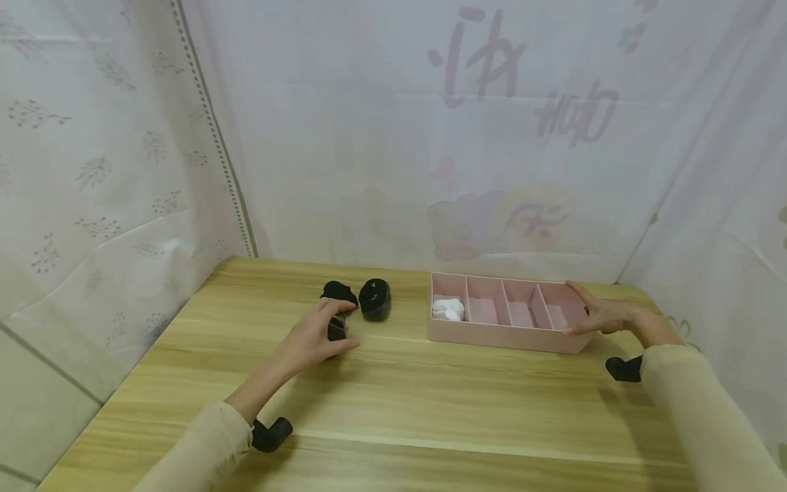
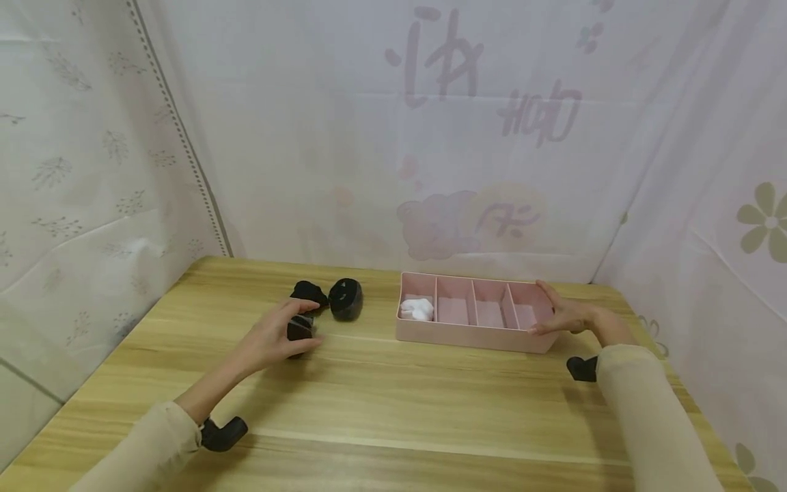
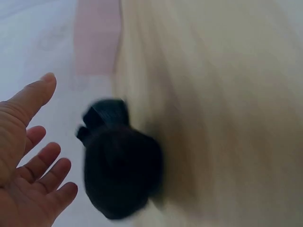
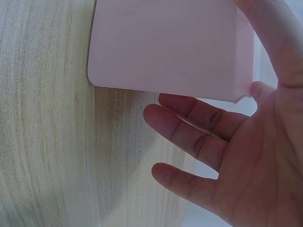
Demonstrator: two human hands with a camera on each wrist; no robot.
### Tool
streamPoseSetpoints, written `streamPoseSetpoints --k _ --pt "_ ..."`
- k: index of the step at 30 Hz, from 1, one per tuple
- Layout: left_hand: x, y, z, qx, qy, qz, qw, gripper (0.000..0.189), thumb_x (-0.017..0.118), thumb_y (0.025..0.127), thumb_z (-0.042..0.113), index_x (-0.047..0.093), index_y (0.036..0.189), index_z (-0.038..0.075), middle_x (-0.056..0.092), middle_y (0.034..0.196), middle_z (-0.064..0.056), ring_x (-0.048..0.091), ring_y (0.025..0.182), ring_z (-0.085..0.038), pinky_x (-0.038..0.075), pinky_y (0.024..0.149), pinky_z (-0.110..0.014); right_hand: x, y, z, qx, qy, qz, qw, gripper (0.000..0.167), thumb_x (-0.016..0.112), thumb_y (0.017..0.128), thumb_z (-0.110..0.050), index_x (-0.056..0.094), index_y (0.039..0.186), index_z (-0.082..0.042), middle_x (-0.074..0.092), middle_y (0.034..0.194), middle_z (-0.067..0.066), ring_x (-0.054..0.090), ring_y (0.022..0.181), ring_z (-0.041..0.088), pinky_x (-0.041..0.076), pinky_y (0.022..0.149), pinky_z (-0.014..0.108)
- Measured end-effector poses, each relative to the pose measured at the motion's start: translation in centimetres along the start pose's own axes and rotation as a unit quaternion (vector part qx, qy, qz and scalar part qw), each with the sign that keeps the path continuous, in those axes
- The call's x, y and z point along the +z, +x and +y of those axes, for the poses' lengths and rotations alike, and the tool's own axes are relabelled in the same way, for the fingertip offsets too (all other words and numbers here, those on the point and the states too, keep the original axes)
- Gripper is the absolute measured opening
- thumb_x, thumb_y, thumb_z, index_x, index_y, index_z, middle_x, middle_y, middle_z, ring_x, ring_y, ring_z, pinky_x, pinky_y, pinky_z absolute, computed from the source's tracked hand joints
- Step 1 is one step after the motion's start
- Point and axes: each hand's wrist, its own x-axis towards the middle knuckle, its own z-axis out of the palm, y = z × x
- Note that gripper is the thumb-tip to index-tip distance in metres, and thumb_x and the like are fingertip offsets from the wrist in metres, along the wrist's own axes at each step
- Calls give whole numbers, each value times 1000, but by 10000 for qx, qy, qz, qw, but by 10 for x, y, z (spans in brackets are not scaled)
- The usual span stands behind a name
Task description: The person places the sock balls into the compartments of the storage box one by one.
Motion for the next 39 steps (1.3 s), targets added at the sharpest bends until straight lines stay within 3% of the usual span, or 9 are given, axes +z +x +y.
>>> streamPoseSetpoints --k 4,9,14,24,32,39 --pt "-2 -11 -12 -216 422 94 9988 61 83 71 24 55 121 4 54 118 -16 53 109 -36 46 89 -50 2 -1 -2 -11 18 -8 10000 118 71 83 -21 -30 142 -5 -35 139 36 -15 123 68 23 88 78" --pt "-1 -18 -25 -197 902 191 9955 65 86 67 26 55 120 3 53 116 -20 52 104 -38 49 83 -49 0 1 0 -38 90 -42 9999 117 70 84 -20 -31 142 -5 -36 139 36 -15 123 68 18 93 77" --pt "5 -17 -30 -261 1051 -8 9941 67 86 67 24 54 122 2 53 115 -22 53 102 -39 49 82 -49 0 1 2 -76 126 -29 9999 117 70 84 -19 -30 142 -4 -36 139 35 -16 123 67 14 95 76" --pt "10 -19 -29 -385 960 -173 9945 78 88 63 20 48 128 1 52 117 -24 51 107 -42 47 87 -53 0 0 -2 15 163 2 9999 117 71 83 -19 -30 142 -2 -35 139 36 -17 124 66 16 93 77" --pt "7 -21 -25 -541 991 -110 9935 73 85 66 17 49 128 2 54 118 -24 54 102 -40 49 81 -49 -1 0 -5 138 95 -90 9998 118 70 84 -23 -32 141 -6 -37 139 35 -17 124 66 19 90 78" --pt "6 -8 -12 -230 746 236 9967 72 84 68 20 49 129 2 57 116 -19 56 100 -35 50 80 -46 -1 0 -3 117 82 -31 9999 118 71 84 -22 -31 142 -5 -36 139 35 -16 125 66 19 91 78"
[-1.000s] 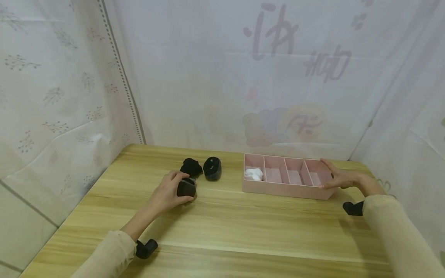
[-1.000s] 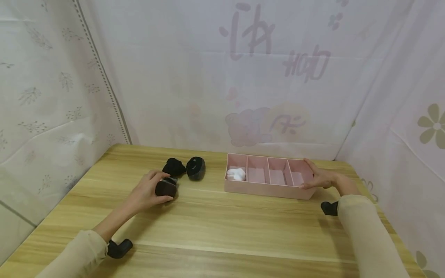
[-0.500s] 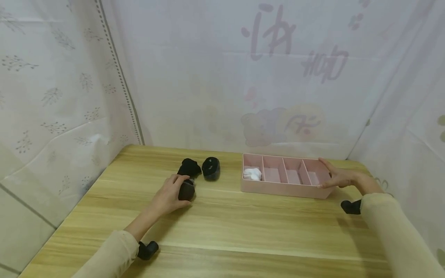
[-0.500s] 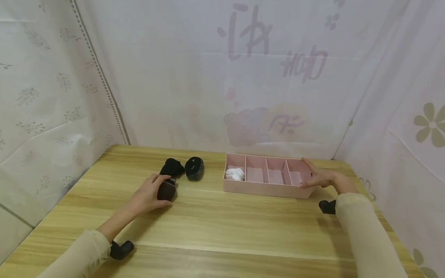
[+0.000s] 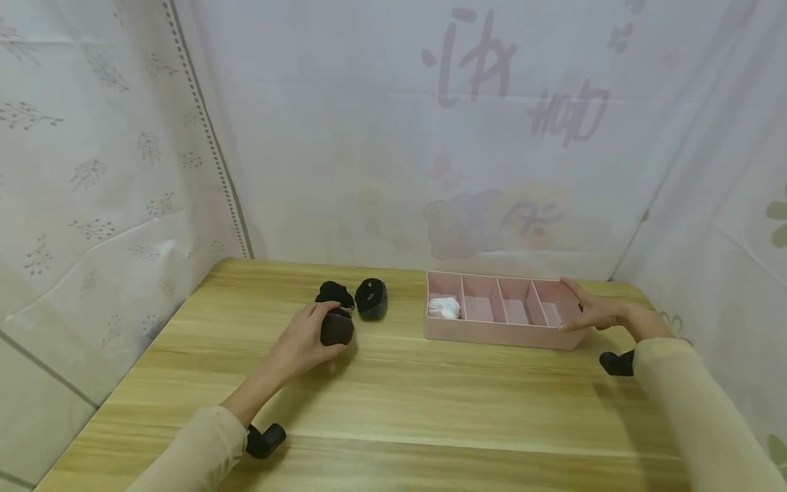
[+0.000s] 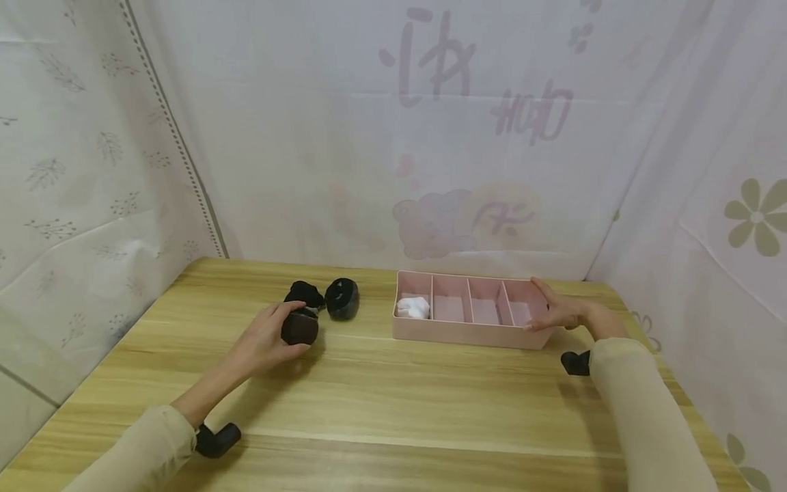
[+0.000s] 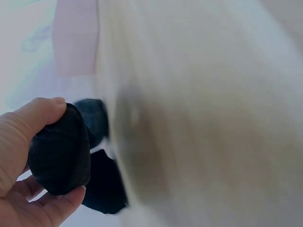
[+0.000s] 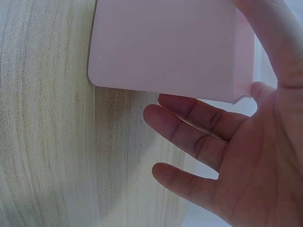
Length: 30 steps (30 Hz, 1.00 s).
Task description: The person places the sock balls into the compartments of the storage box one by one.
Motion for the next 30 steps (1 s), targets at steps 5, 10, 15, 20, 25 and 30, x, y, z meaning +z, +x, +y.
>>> streamPoseSetpoints --k 5,10,15,20,25,30 --pt "1 17 20 89 -226 94 9997 73 85 68 21 50 130 2 57 119 -18 56 104 -34 49 83 -47 0 -1 0 -44 -49 -25 10000 119 71 83 -23 -30 141 -4 -36 139 35 -17 125 65 18 93 77" --pt "6 38 42 156 -494 11 9987 72 82 72 25 49 133 4 56 125 -17 54 111 -34 47 88 -49 -1 -1 3 -150 -22 -68 9999 118 70 85 -24 -33 140 -3 -38 137 35 -18 123 67 14 94 77" --pt "17 64 61 339 -848 -77 9958 69 80 75 25 49 134 4 55 129 -15 54 114 -33 46 91 -48 -1 1 3 -188 -39 -15 9998 118 70 84 -24 -32 140 -3 -37 138 35 -16 124 67 17 93 77" --pt "29 86 78 408 -1079 -126 9932 67 80 75 26 51 132 4 57 128 -14 56 112 -31 49 88 -45 -1 0 1 -42 -109 40 9999 119 71 83 -24 -30 142 -4 -34 139 36 -14 125 67 22 92 76" --pt "41 103 92 511 -1127 -170 9922 67 80 76 27 52 132 3 57 128 -14 56 114 -30 48 90 -43 -1 0 -1 44 -65 65 9999 118 71 83 -23 -29 143 -7 -33 141 36 -13 126 66 23 92 76" --pt "51 116 105 586 -1233 -489 9894 66 77 78 28 50 133 4 56 130 -13 56 113 -28 50 88 -39 -1 -1 -1 115 -43 13 9999 117 70 84 -24 -30 143 -8 -33 141 35 -13 126 65 21 92 77"
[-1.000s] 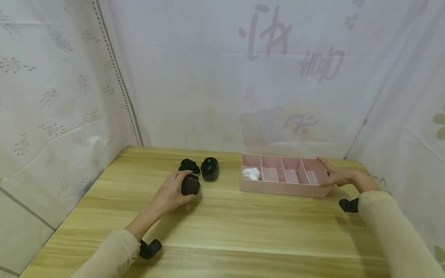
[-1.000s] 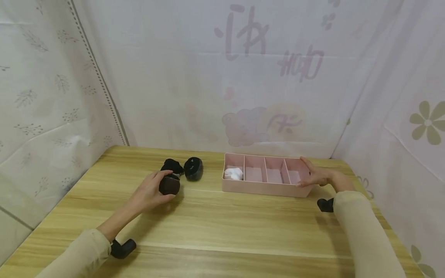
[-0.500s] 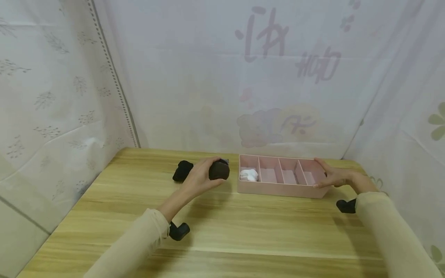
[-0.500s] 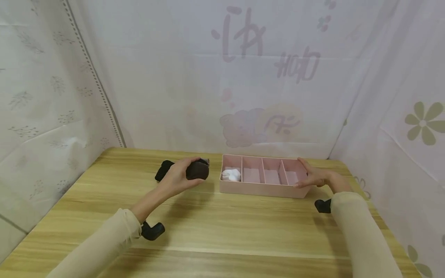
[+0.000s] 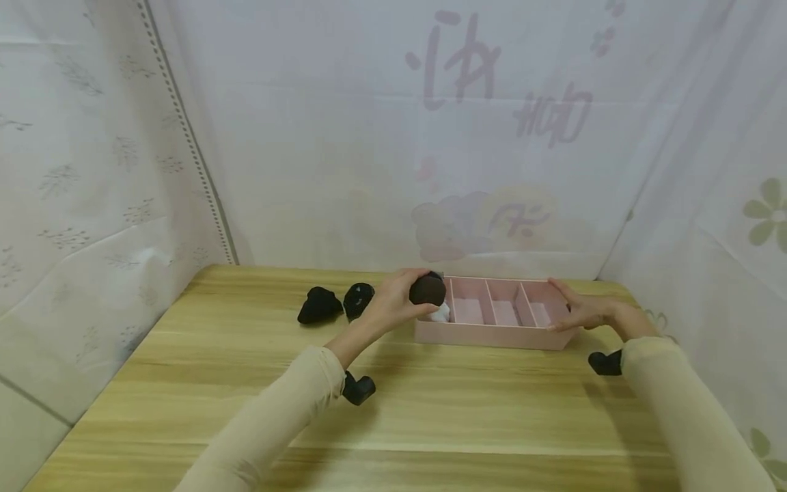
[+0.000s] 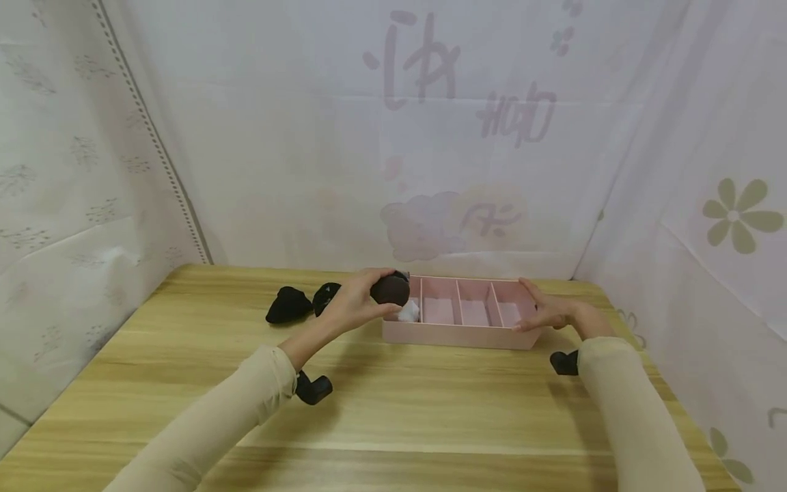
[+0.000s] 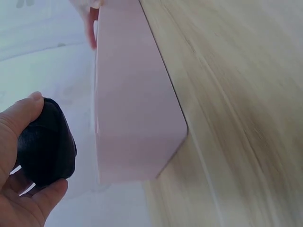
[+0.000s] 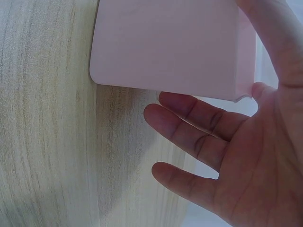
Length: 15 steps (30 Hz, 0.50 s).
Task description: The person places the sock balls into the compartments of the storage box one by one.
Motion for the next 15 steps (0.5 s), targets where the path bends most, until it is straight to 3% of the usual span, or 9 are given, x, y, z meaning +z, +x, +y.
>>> streamPoseSetpoints --k 6,15 --pt "15 16 9 83 -43 -272 9996 65 75 80 29 49 135 6 53 131 -12 55 112 -26 50 87 -38 1 1 0 152 -61 -66 9998 118 70 85 -27 -32 143 -12 -32 141 36 -12 127 65 19 90 79" --pt "36 34 25 161 -19 -597 9981 59 75 81 30 49 131 12 52 130 -10 54 112 -23 48 89 -36 -1 1 0 -89 -110 -11 9999 117 70 85 -24 -31 141 -4 -33 140 36 -14 125 66 21 93 76"
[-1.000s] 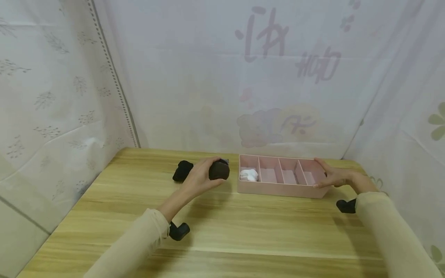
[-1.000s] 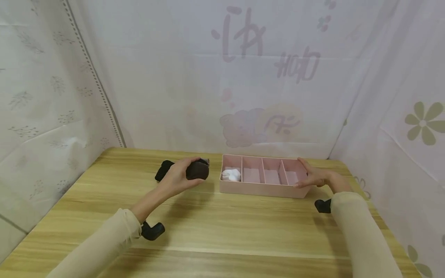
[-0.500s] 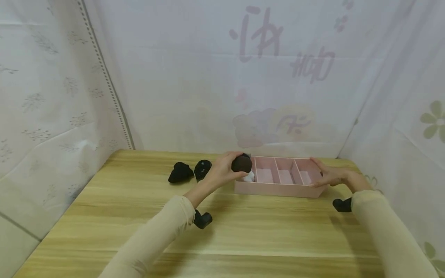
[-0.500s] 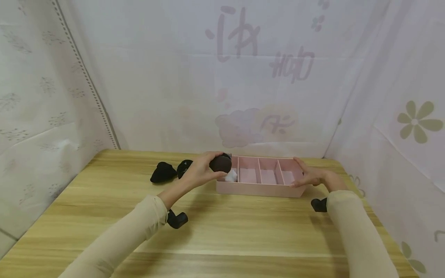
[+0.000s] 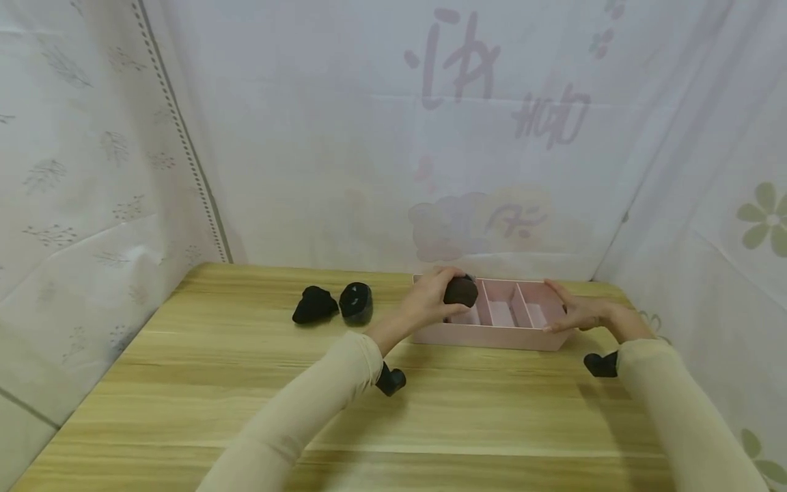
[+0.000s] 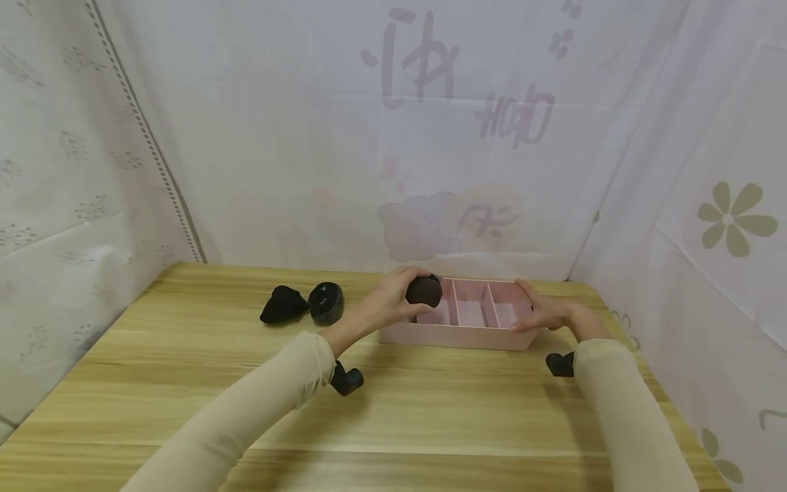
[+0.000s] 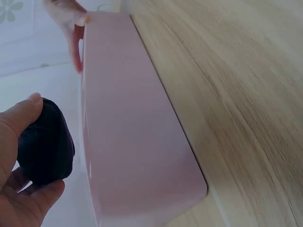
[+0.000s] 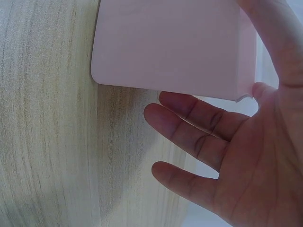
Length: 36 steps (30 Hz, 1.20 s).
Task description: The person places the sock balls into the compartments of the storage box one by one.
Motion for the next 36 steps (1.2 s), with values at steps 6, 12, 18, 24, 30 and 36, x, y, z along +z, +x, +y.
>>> streamPoseSetpoints --k 6,12,18,24,30,36 --pt "10 6 7 236 526 -200 9981 58 76 80 31 51 128 13 54 127 -10 55 109 -21 48 89 -32 -1 0 2 -16 45 -36 10000 118 69 85 -29 -32 142 -9 -33 139 37 -14 124 67 22 90 78" --pt "17 8 7 395 1033 -524 9925 58 74 81 34 50 129 13 54 127 -7 55 112 -19 46 93 -32 0 0 2 139 66 -22 9999 116 68 86 -29 -31 143 -11 -35 141 33 -16 127 64 20 90 79" --pt "25 15 6 472 1298 -627 9884 58 73 81 35 51 128 12 54 130 -5 54 117 -19 45 96 -31 0 0 1 234 88 0 9997 118 70 85 -27 -32 142 -11 -33 141 34 -15 127 64 18 89 80" --pt "28 20 4 403 1275 -665 9888 56 73 81 35 52 127 11 56 129 -6 55 115 -19 45 96 -31 2 0 0 185 19 70 9998 118 71 84 -24 -30 144 -11 -31 143 34 -13 128 64 21 90 78" --pt "29 24 1 469 1503 -854 9838 54 72 82 34 52 127 11 55 129 -7 55 116 -20 45 96 -31 2 0 -1 157 -101 94 9998 119 71 83 -29 -29 143 -8 -30 142 35 -11 128 64 24 90 77" --pt "31 27 0 568 1693 -1041 9784 51 72 83 29 52 126 11 55 127 -7 56 114 -20 46 95 -32 1 0 1 55 -156 44 9999 118 69 85 -32 -32 142 -10 -31 141 37 -11 126 66 25 90 77"
